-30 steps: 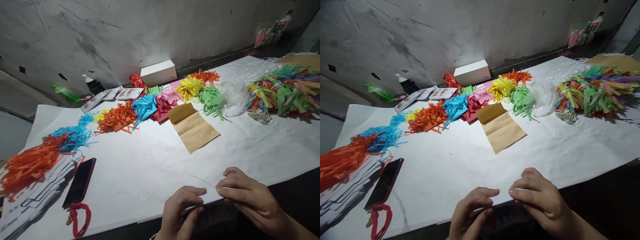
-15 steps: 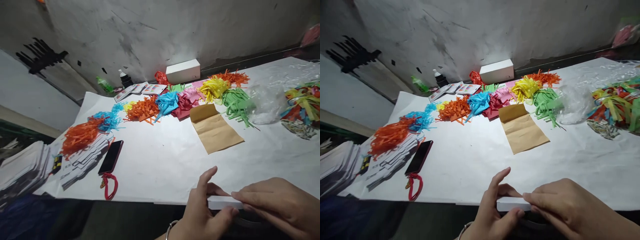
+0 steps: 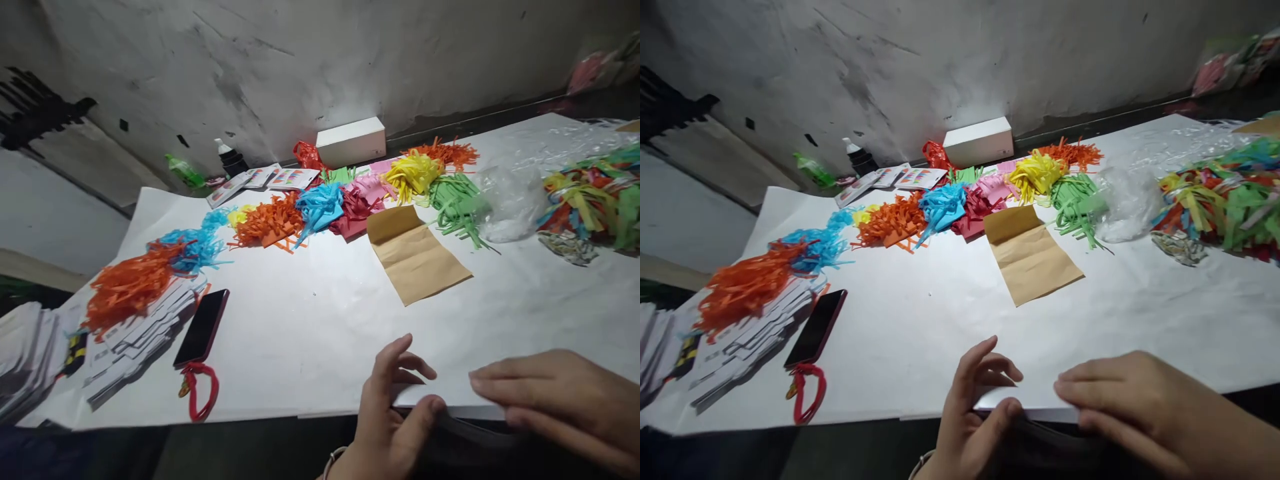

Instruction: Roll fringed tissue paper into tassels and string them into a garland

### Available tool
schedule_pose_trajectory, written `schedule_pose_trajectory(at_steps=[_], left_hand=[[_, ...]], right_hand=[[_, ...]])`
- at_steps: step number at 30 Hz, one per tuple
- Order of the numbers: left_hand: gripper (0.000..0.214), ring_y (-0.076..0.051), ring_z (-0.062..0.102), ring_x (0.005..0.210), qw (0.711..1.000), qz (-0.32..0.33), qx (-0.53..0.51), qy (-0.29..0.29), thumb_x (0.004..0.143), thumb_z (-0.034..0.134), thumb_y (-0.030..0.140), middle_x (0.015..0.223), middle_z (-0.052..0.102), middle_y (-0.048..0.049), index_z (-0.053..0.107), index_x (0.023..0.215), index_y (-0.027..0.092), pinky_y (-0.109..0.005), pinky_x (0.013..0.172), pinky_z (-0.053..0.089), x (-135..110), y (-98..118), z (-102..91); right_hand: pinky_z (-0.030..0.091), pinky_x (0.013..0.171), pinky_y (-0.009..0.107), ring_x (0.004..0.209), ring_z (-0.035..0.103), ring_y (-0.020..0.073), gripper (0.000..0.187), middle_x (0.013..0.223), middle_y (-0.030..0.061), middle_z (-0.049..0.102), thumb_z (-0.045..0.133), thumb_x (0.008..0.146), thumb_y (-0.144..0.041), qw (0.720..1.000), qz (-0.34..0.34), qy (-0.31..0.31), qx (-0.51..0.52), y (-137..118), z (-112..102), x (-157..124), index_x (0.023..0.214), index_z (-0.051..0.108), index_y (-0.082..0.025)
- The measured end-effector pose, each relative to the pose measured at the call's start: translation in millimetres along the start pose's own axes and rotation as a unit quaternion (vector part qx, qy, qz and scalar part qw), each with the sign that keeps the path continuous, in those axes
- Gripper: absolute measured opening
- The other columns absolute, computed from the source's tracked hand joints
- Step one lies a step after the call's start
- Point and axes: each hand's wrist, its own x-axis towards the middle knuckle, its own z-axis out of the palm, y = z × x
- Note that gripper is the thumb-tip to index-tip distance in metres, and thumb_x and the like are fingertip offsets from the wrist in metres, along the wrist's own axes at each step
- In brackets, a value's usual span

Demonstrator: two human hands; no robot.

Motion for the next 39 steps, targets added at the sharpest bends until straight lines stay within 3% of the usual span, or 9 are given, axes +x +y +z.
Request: schedule_pose_trajectory(at_steps=[2, 4, 7, 9, 13, 18, 23, 31, 39], left_hand=[[0.033, -0.019, 0.068, 0.090, 0.998, 0.037, 0.057, 0.013, 0.097, 0.062, 0.025, 0.104, 0.068, -0.0072, 0.058, 0.129, 0.029, -0.028, 0.073, 0.059, 3.6, -0.8, -1.3], [0.013, -0.022, 0.068, 0.091, 0.970, 0.153, 0.183, 0.035, 0.096, 0.061, 0.027, 0.095, 0.070, -0.0061, 0.069, 0.107, 0.027, -0.038, 0.085, 0.057, 7.6, -1.0, 4.9], [0.016, -0.021, 0.067, 0.086, 0.881, 0.320, 0.333, 0.100, 0.096, 0.063, 0.028, 0.077, 0.073, -0.0001, 0.073, 0.085, 0.025, -0.052, 0.114, 0.034, 13.2, 3.2, 27.1], [0.026, -0.015, 0.066, 0.076, 0.864, 0.353, 0.342, 0.109, 0.099, 0.058, 0.018, 0.069, 0.071, 0.0029, 0.071, 0.077, 0.021, -0.049, 0.116, 0.029, 16.7, 8.4, 43.7], [0.032, -0.013, 0.064, 0.075, 0.876, 0.353, 0.322, 0.063, 0.101, 0.049, 0.011, 0.072, 0.072, 0.0005, 0.072, 0.080, 0.016, -0.038, 0.101, 0.037, 22.7, 15.6, 58.5], [0.028, -0.018, 0.062, 0.082, 0.888, 0.313, 0.336, 0.002, 0.102, 0.047, 0.014, 0.081, 0.073, -0.0053, 0.072, 0.088, 0.015, -0.037, 0.084, 0.039, 21.8, 16.0, 45.2], [0.020, -0.019, 0.065, 0.086, 0.892, 0.286, 0.348, -0.031, 0.099, 0.052, 0.009, 0.088, 0.073, -0.0058, 0.069, 0.091, 0.015, -0.039, 0.089, 0.039, 18.0, 19.7, 36.3], [0.019, -0.017, 0.067, 0.084, 0.893, 0.284, 0.345, -0.049, 0.097, 0.053, 0.004, 0.087, 0.075, -0.0030, 0.066, 0.091, 0.016, -0.038, 0.090, 0.039, 18.7, 22.2, 37.7], [0.019, -0.016, 0.067, 0.081, 0.886, 0.301, 0.351, -0.038, 0.095, 0.054, 0.003, 0.084, 0.075, -0.0018, 0.067, 0.088, 0.016, -0.037, 0.092, 0.040, 20.7, 21.1, 39.2]], right_hand=[[0.063, 0.072, 0.022, 0.088, 0.077, 0.0200, 0.037, 0.108, -0.0017, 0.078, 0.065, 0.094, -0.026, 0.994, -0.026, -0.106, -0.021, 2.8, -14.2, 2.5, 0.130, 0.067, -0.037], [0.061, 0.072, 0.023, 0.088, 0.076, 0.0194, 0.034, 0.106, -0.0001, 0.078, 0.058, 0.099, -0.025, 0.991, -0.005, -0.136, -0.014, 3.8, -22.5, 3.9, 0.130, 0.067, -0.035], [0.057, 0.072, 0.025, 0.082, 0.073, 0.0175, 0.029, 0.093, 0.0019, 0.077, 0.050, 0.104, -0.029, 0.984, 0.060, -0.165, 0.031, 1.2, -23.1, 5.2, 0.124, 0.070, -0.029], [0.052, 0.072, 0.026, 0.079, 0.070, 0.0161, 0.030, 0.088, 0.0026, 0.074, 0.047, 0.105, -0.031, 0.977, 0.085, -0.186, 0.063, -1.3, -20.8, 6.9, 0.122, 0.071, -0.025], [0.049, 0.074, 0.025, 0.080, 0.068, 0.0153, 0.031, 0.088, 0.0050, 0.073, 0.046, 0.106, -0.030, 0.975, 0.089, -0.186, 0.086, -4.5, -18.8, 8.0, 0.119, 0.071, -0.017], [0.053, 0.090, 0.026, 0.101, 0.069, 0.0184, 0.033, 0.112, 0.0111, 0.073, 0.047, 0.105, -0.028, 0.989, 0.048, -0.129, 0.052, -8.2, -8.6, -6.0, 0.129, 0.065, -0.014], [0.053, 0.098, 0.022, 0.113, 0.068, 0.0172, 0.032, 0.122, 0.0108, 0.073, 0.055, 0.102, -0.024, 0.999, 0.024, -0.031, 0.018, -7.4, 3.9, -21.9, 0.132, 0.064, -0.015], [0.054, 0.096, 0.022, 0.112, 0.070, 0.0150, 0.032, 0.120, 0.0066, 0.075, 0.051, 0.102, -0.017, 0.987, 0.074, -0.062, 0.125, -0.2, -8.0, -20.4, 0.129, 0.067, -0.018], [0.054, 0.098, 0.021, 0.114, 0.069, 0.0168, 0.033, 0.124, 0.0081, 0.073, 0.052, 0.100, -0.013, 0.993, 0.068, -0.047, 0.084, -6.0, -6.5, -19.7, 0.128, 0.067, -0.017]])
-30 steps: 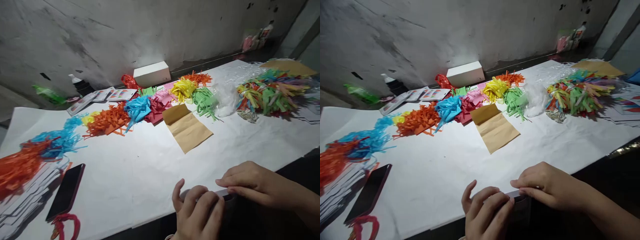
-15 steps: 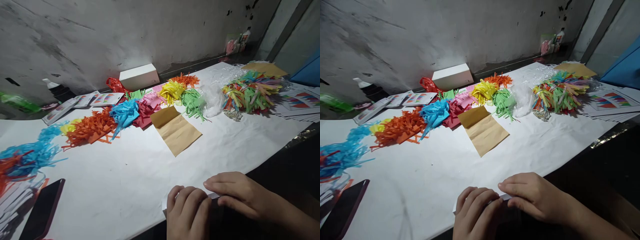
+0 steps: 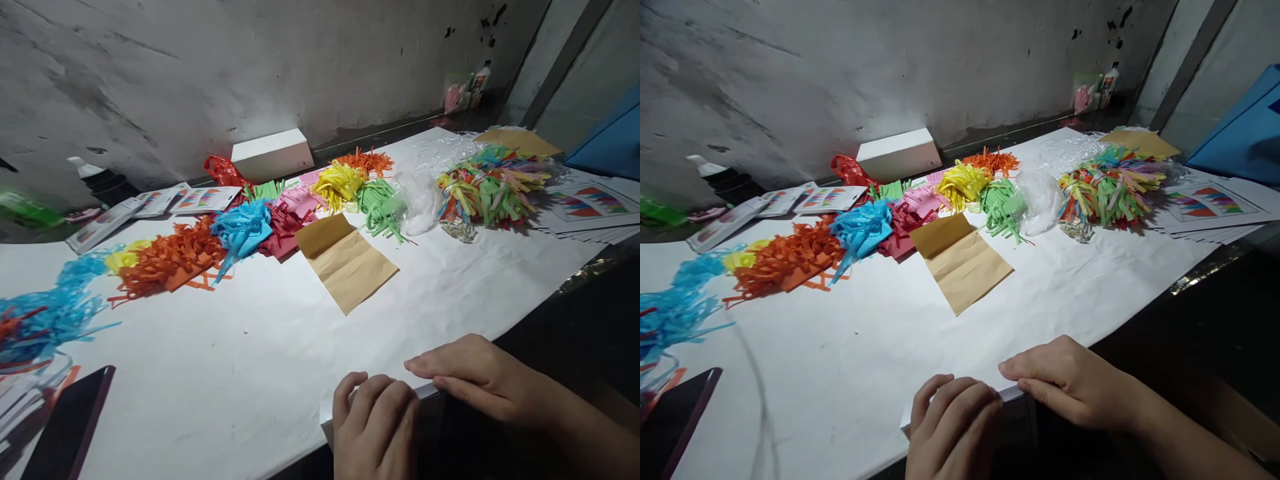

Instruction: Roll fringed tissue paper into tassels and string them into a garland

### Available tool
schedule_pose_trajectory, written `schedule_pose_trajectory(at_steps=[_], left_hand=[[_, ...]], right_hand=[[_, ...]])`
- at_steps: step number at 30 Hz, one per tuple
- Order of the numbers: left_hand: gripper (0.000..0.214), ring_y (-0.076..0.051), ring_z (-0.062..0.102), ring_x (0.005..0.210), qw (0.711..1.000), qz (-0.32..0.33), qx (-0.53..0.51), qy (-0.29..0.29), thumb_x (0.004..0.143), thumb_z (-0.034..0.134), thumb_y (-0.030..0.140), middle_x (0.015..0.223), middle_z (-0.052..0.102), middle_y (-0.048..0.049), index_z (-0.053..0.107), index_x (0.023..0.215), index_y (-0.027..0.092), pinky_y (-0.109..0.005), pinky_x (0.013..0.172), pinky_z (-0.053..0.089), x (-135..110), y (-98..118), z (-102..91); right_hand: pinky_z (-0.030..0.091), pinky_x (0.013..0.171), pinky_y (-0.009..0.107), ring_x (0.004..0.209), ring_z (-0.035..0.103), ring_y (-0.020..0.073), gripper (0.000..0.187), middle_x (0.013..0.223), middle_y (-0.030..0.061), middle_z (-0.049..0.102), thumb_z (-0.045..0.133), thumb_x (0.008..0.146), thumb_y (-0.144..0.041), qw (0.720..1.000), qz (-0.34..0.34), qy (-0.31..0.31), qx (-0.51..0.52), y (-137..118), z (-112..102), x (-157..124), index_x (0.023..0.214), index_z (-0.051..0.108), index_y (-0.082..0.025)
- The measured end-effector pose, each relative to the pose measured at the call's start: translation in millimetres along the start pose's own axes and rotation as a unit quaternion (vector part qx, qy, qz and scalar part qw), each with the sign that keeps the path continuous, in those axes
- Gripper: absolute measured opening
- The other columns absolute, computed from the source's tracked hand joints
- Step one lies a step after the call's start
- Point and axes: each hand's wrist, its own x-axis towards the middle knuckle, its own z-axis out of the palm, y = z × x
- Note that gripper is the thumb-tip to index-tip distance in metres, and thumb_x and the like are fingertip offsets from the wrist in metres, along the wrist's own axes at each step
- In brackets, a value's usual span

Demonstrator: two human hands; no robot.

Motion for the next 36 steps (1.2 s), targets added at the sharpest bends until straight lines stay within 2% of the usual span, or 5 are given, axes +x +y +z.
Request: schedule_pose_trajectory(at_steps=[14, 18, 24, 29, 36], left_hand=[[0.023, -0.019, 0.070, 0.093, 0.996, -0.036, 0.081, -0.019, 0.102, 0.051, 0.017, 0.100, 0.076, -0.0050, 0.072, 0.102, 0.025, -0.046, 0.105, 0.040, -21.2, -19.9, -25.0], [0.027, -0.016, 0.070, 0.085, 0.993, -0.094, -0.052, -0.044, 0.104, 0.047, 0.022, 0.098, 0.072, -0.0084, 0.072, 0.114, 0.024, -0.027, 0.074, 0.056, -30.3, -31.4, -32.8], [0.012, -0.020, 0.069, 0.089, 0.938, -0.301, -0.110, 0.132, 0.091, 0.069, 0.029, 0.096, 0.075, -0.0046, 0.079, 0.094, 0.024, -0.026, 0.076, 0.055, -7.7, -73.3, -81.0], [0.045, -0.019, 0.065, 0.072, 0.819, -0.507, -0.246, 0.107, 0.069, 0.083, 0.053, 0.080, 0.076, -0.0049, 0.080, 0.091, 0.014, -0.026, 0.064, 0.051, 4.0, -153.4, -90.7], [0.048, -0.019, 0.062, 0.065, 0.812, -0.515, -0.256, 0.094, 0.062, 0.083, 0.057, 0.067, 0.072, -0.0073, 0.077, 0.074, 0.010, -0.029, 0.062, 0.049, -23.6, -205.8, -64.8]], right_hand=[[0.058, 0.092, 0.021, 0.105, 0.073, 0.0157, 0.039, 0.116, 0.0061, 0.076, 0.064, 0.093, -0.010, 0.979, -0.079, 0.175, -0.070, 12.8, 36.4, -15.1, 0.130, 0.066, -0.023], [0.059, 0.092, 0.022, 0.103, 0.073, 0.0157, 0.039, 0.116, 0.0029, 0.076, 0.064, 0.093, -0.011, 0.976, -0.050, 0.197, -0.079, 18.3, 42.3, -17.4, 0.129, 0.067, -0.027], [0.047, 0.112, 0.041, 0.136, 0.052, 0.0268, 0.052, 0.149, 0.0112, 0.054, 0.057, 0.099, -0.022, 0.957, -0.090, 0.244, -0.131, -12.6, 45.7, 13.5, 0.150, 0.046, -0.023], [0.025, 0.123, 0.057, 0.151, 0.023, 0.0371, 0.072, 0.162, 0.0180, 0.031, 0.060, 0.097, -0.050, 0.975, -0.111, -0.009, -0.191, -29.4, 106.8, 95.7, 0.153, 0.040, -0.010], [0.003, 0.124, 0.060, 0.154, 0.008, 0.0352, 0.094, 0.164, 0.0180, 0.016, 0.046, 0.091, -0.076, 0.971, -0.043, -0.160, -0.174, 15.5, 156.5, 158.2, 0.158, 0.031, -0.012]])
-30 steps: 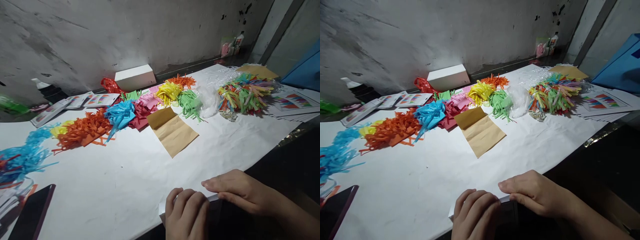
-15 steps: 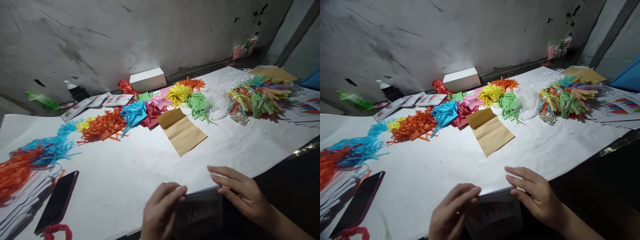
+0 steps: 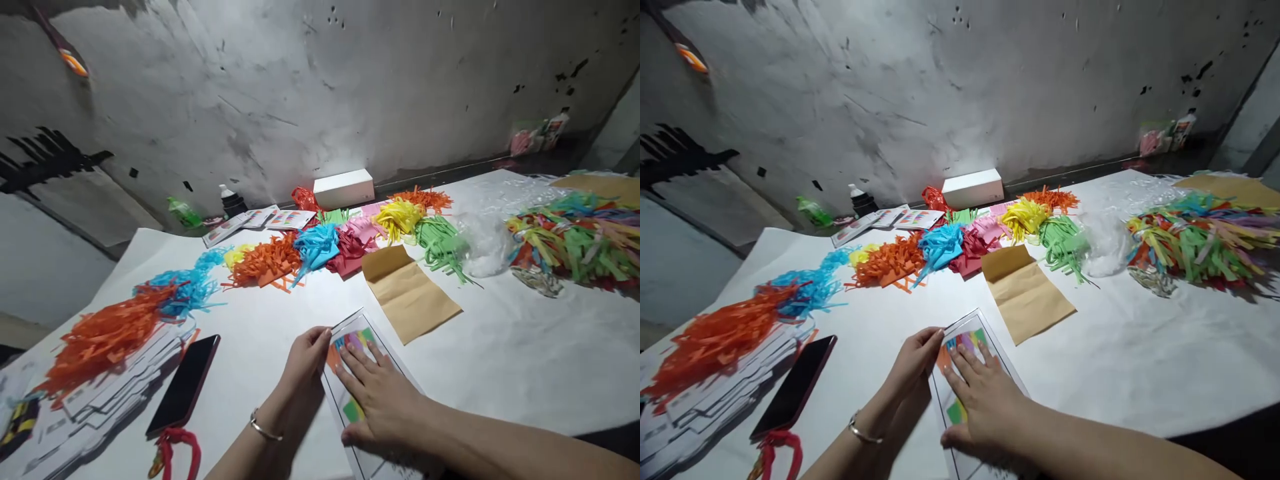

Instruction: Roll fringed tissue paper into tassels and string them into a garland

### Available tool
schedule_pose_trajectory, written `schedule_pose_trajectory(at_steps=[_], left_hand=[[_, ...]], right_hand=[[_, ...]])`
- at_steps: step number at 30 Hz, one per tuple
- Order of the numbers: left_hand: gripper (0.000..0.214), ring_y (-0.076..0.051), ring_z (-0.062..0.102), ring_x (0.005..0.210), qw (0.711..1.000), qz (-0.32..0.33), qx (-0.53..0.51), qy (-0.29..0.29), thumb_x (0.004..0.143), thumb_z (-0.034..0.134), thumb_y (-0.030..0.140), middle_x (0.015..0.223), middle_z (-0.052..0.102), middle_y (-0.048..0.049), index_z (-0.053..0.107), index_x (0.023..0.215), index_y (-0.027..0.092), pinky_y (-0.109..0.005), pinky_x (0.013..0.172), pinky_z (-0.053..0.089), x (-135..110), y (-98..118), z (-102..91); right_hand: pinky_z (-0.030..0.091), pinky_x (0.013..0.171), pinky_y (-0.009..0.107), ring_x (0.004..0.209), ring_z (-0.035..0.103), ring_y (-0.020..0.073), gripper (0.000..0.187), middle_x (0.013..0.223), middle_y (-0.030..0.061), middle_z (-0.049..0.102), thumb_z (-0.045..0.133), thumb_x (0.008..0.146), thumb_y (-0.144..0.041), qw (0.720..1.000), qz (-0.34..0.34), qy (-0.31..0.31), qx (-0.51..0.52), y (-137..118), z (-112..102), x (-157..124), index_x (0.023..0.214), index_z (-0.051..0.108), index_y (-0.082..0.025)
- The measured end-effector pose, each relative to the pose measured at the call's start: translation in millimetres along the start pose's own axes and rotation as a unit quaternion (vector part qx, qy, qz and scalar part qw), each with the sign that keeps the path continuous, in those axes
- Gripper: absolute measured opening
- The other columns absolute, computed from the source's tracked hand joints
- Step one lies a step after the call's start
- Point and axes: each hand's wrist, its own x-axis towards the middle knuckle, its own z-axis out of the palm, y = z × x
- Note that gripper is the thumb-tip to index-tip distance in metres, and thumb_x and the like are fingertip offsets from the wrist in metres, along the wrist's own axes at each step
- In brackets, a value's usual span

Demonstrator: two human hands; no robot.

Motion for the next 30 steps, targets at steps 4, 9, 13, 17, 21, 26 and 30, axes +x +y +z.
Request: schedule_pose_trajectory(at_steps=[4, 9, 13, 17, 21, 26, 30], left_hand=[[0.048, -0.022, 0.065, 0.070, 1.000, -0.002, 0.003, -0.015, 0.064, 0.082, 0.057, 0.071, 0.074, -0.0089, 0.078, 0.078, 0.011, -0.032, 0.068, 0.052, 5.3, -11.5, -4.7], [0.045, -0.025, 0.067, 0.079, 0.999, 0.024, 0.011, -0.030, 0.073, 0.076, 0.057, 0.081, 0.077, -0.0098, 0.080, 0.084, 0.014, -0.034, 0.075, 0.053, 1.0, 0.9, -9.9], [0.035, -0.024, 0.067, 0.082, 0.992, 0.091, 0.062, -0.068, 0.080, 0.073, 0.052, 0.083, 0.074, -0.0073, 0.081, 0.085, 0.019, -0.032, 0.075, 0.051, -14.2, 36.8, -20.4], [0.036, -0.024, 0.066, 0.084, 0.983, 0.131, 0.120, -0.051, 0.085, 0.066, 0.055, 0.086, 0.072, -0.0060, 0.077, 0.086, 0.021, -0.031, 0.075, 0.050, -14.8, 72.8, -31.1], [0.050, -0.022, 0.059, 0.070, 0.978, 0.105, 0.178, -0.027, 0.084, 0.061, 0.065, 0.069, 0.064, -0.0030, 0.065, 0.065, 0.019, -0.029, 0.066, 0.046, 18.5, 91.7, -48.9], [0.055, -0.021, 0.060, 0.068, 0.973, 0.060, 0.203, -0.095, 0.080, 0.058, 0.074, 0.067, 0.063, -0.0006, 0.065, 0.075, 0.019, -0.029, 0.067, 0.044, 81.7, 101.7, -70.0], [0.052, -0.020, 0.062, 0.062, 0.950, 0.026, 0.227, -0.213, 0.075, 0.067, 0.068, 0.064, 0.064, -0.0008, 0.068, 0.077, 0.017, -0.028, 0.062, 0.045, 116.4, 96.7, -45.5]], right_hand=[[0.005, 0.123, 0.064, 0.154, 0.004, 0.0375, 0.094, 0.166, 0.0158, 0.010, 0.051, 0.090, -0.075, 0.999, 0.006, -0.006, 0.040, 3.2, 5.3, -8.3, 0.160, 0.025, -0.018], [0.014, 0.123, 0.061, 0.152, 0.023, 0.0346, 0.071, 0.162, 0.0166, 0.031, 0.060, 0.095, -0.051, 0.991, -0.039, 0.091, 0.093, 15.7, -14.5, 1.4, 0.154, 0.040, -0.018], [0.046, 0.108, 0.050, 0.126, 0.059, 0.0320, 0.038, 0.133, 0.0180, 0.065, 0.061, 0.095, -0.036, 0.954, 0.012, 0.251, 0.162, 31.2, -56.1, 32.9, 0.126, 0.069, -0.016], [0.057, 0.075, 0.029, 0.081, 0.071, 0.0188, 0.024, 0.085, 0.0060, 0.075, 0.059, 0.097, -0.034, 0.936, -0.005, 0.295, 0.190, 19.8, -75.7, 62.7, 0.092, 0.078, -0.019], [0.057, 0.076, 0.027, 0.084, 0.072, 0.0183, 0.028, 0.090, 0.0070, 0.076, 0.054, 0.100, -0.034, 0.931, -0.022, 0.322, 0.170, 8.3, -80.0, 80.9, 0.097, 0.078, -0.018], [0.055, 0.093, 0.035, 0.112, 0.067, 0.0228, 0.040, 0.123, 0.0107, 0.071, 0.062, 0.096, -0.041, 0.944, -0.021, 0.322, 0.062, 87.8, -132.4, 89.1, 0.130, 0.065, -0.019], [0.040, 0.106, 0.057, 0.116, 0.062, 0.0292, 0.034, 0.119, 0.0115, 0.069, 0.069, 0.092, -0.034, 0.939, 0.022, 0.334, -0.082, 183.5, -166.1, 90.5, 0.120, 0.066, -0.015]])
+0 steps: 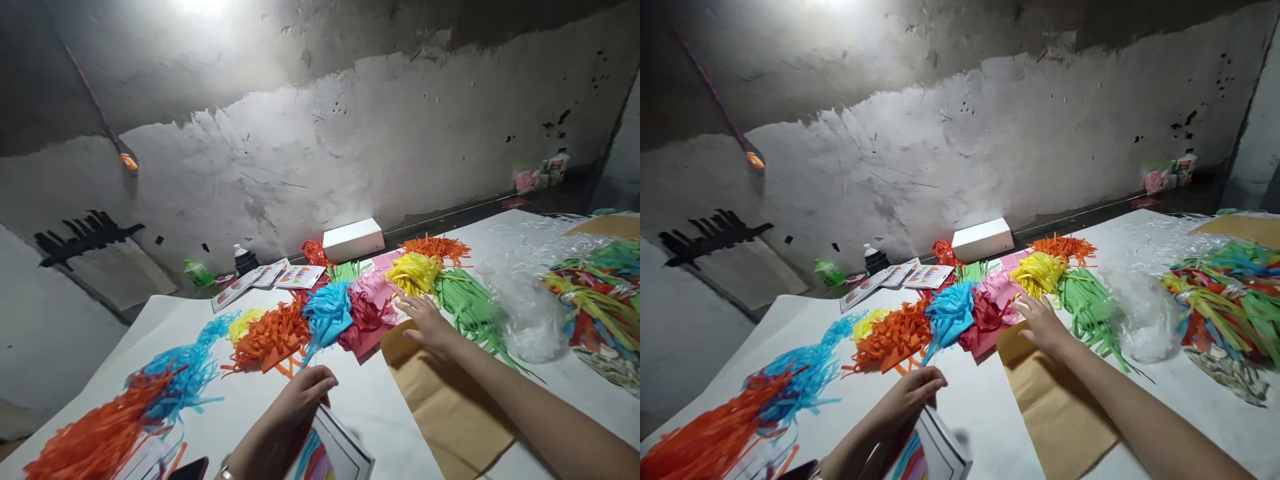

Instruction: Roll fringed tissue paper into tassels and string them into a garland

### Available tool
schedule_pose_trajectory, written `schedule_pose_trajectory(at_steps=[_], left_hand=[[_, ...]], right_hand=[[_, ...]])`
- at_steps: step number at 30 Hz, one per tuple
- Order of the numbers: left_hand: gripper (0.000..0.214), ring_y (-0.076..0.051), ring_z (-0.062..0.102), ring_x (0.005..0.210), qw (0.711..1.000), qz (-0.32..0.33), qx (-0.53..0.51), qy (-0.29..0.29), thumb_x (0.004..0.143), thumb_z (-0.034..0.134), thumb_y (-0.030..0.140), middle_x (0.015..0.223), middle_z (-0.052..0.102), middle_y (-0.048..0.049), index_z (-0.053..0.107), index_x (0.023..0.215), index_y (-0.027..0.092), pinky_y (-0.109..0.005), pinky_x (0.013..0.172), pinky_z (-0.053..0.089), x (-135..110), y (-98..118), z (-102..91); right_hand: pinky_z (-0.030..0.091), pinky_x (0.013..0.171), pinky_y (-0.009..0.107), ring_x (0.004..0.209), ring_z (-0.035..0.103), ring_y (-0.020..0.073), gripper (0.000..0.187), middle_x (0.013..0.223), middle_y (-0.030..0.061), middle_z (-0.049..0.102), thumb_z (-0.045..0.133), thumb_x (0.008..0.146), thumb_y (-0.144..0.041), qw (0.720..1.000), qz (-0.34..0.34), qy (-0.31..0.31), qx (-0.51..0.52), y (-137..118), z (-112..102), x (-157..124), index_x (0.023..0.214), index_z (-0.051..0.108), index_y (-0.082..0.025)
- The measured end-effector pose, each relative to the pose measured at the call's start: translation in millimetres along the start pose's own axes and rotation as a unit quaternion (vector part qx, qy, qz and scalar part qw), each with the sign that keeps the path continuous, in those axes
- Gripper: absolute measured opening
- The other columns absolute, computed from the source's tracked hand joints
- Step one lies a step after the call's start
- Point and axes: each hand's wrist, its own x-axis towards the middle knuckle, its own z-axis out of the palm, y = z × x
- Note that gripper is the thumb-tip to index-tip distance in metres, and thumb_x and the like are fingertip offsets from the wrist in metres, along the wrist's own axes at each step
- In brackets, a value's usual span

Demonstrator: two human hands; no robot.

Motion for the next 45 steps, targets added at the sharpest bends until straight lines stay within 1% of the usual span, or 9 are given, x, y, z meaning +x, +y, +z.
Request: schedule_pose_trajectory(at_steps=[4, 10, 15, 18, 22, 28, 35, 38, 45], left_hand=[[0.050, -0.022, 0.066, 0.069, 0.996, 0.012, 0.015, -0.089, 0.081, 0.065, 0.059, 0.070, 0.072, -0.0037, 0.072, 0.102, 0.014, -0.030, 0.069, 0.048, 37.7, 5.4, 32.3], [0.056, -0.025, 0.064, 0.116, 0.982, 0.036, 0.031, -0.185, 0.087, 0.065, 0.047, 0.130, 0.070, -0.0088, 0.060, 0.136, 0.022, -0.032, 0.097, 0.047, 58.2, 19.0, 68.7], [0.041, -0.028, 0.065, 0.108, 0.975, 0.018, 0.108, -0.193, 0.079, 0.070, 0.027, 0.120, 0.071, -0.0085, 0.070, 0.119, 0.023, -0.035, 0.095, 0.047, 51.8, 26.2, 113.0], [0.028, -0.023, 0.065, 0.090, 0.971, 0.007, 0.151, -0.187, 0.079, 0.066, 0.022, 0.110, 0.067, -0.0067, 0.072, 0.106, 0.023, -0.032, 0.082, 0.048, 46.3, 30.6, 129.5], [0.024, -0.022, 0.065, 0.090, 0.963, 0.006, 0.173, -0.208, 0.082, 0.067, 0.026, 0.110, 0.065, -0.0049, 0.072, 0.105, 0.025, -0.031, 0.081, 0.049, 38.4, 34.8, 129.3], [0.070, -0.028, 0.057, 0.127, 0.960, 0.068, 0.166, -0.216, 0.082, 0.070, 0.023, 0.155, 0.047, -0.0089, 0.045, 0.148, 0.028, -0.038, 0.106, 0.045, 28.9, 27.8, 128.3], [0.019, -0.019, 0.065, 0.079, 0.970, 0.014, 0.143, -0.194, 0.093, 0.056, 0.031, 0.089, 0.072, -0.0030, 0.069, 0.099, 0.019, -0.028, 0.069, 0.049, 31.1, 37.6, 128.2], [0.024, -0.018, 0.062, 0.073, 0.966, 0.013, 0.149, -0.210, 0.095, 0.053, 0.036, 0.080, 0.070, -0.0022, 0.069, 0.091, 0.019, -0.027, 0.064, 0.047, 26.4, 42.9, 122.1], [0.046, -0.025, 0.064, 0.114, 0.977, 0.059, 0.164, -0.124, 0.095, 0.055, 0.036, 0.145, 0.058, -0.0102, 0.053, 0.139, 0.024, -0.038, 0.095, 0.051, 15.1, 46.2, 114.4]], right_hand=[[0.046, 0.095, 0.048, 0.086, 0.065, 0.0211, 0.018, 0.085, 0.0053, 0.069, 0.052, 0.099, -0.013, 0.991, -0.091, -0.024, -0.090, 27.0, 7.4, -33.7, 0.097, 0.070, -0.013], [0.046, 0.091, 0.046, 0.096, 0.064, 0.0270, 0.033, 0.101, 0.0128, 0.073, 0.041, 0.097, -0.006, 0.972, -0.207, -0.030, -0.109, -23.4, -7.0, -135.8, 0.117, 0.067, -0.011], [0.048, 0.095, 0.045, 0.103, 0.064, 0.0257, 0.022, 0.108, 0.0115, 0.071, 0.053, 0.098, -0.021, 0.994, -0.060, -0.087, -0.008, -29.6, -30.9, -156.2, 0.115, 0.066, -0.017], [0.043, 0.103, 0.054, 0.122, 0.055, 0.0323, 0.038, 0.131, 0.0157, 0.063, 0.066, 0.090, -0.024, 0.993, 0.048, -0.107, 0.011, -11.6, -38.4, -152.1, 0.127, 0.063, -0.019], [0.044, 0.102, 0.054, 0.118, 0.057, 0.0331, 0.043, 0.127, 0.0130, 0.065, 0.074, 0.080, -0.024, 0.965, 0.164, -0.175, 0.110, 2.5, -40.6, -151.2, 0.123, 0.069, -0.024], [0.052, 0.090, 0.039, 0.100, 0.066, 0.0250, 0.026, 0.107, 0.0077, 0.071, 0.064, 0.092, -0.032, 0.920, 0.271, -0.176, 0.223, 0.8, -43.9, -148.5, 0.115, 0.073, -0.024], [0.059, 0.075, 0.033, 0.097, 0.072, 0.0260, 0.060, 0.114, 0.0106, 0.074, 0.072, 0.084, -0.041, 0.840, 0.351, -0.171, 0.377, -3.2, -51.2, -147.4, 0.139, 0.059, -0.021], [0.057, 0.078, 0.031, 0.098, 0.070, 0.0246, 0.044, 0.112, 0.0089, 0.074, 0.076, 0.080, -0.033, 0.843, 0.349, -0.146, 0.382, -7.3, -54.0, -145.0, 0.122, 0.072, -0.022], [0.051, 0.069, 0.025, 0.080, 0.070, 0.0172, 0.019, 0.089, 0.0025, 0.077, 0.065, 0.094, -0.038, 0.868, 0.330, -0.111, 0.354, -21.7, -56.8, -139.1, 0.095, 0.079, -0.024]])
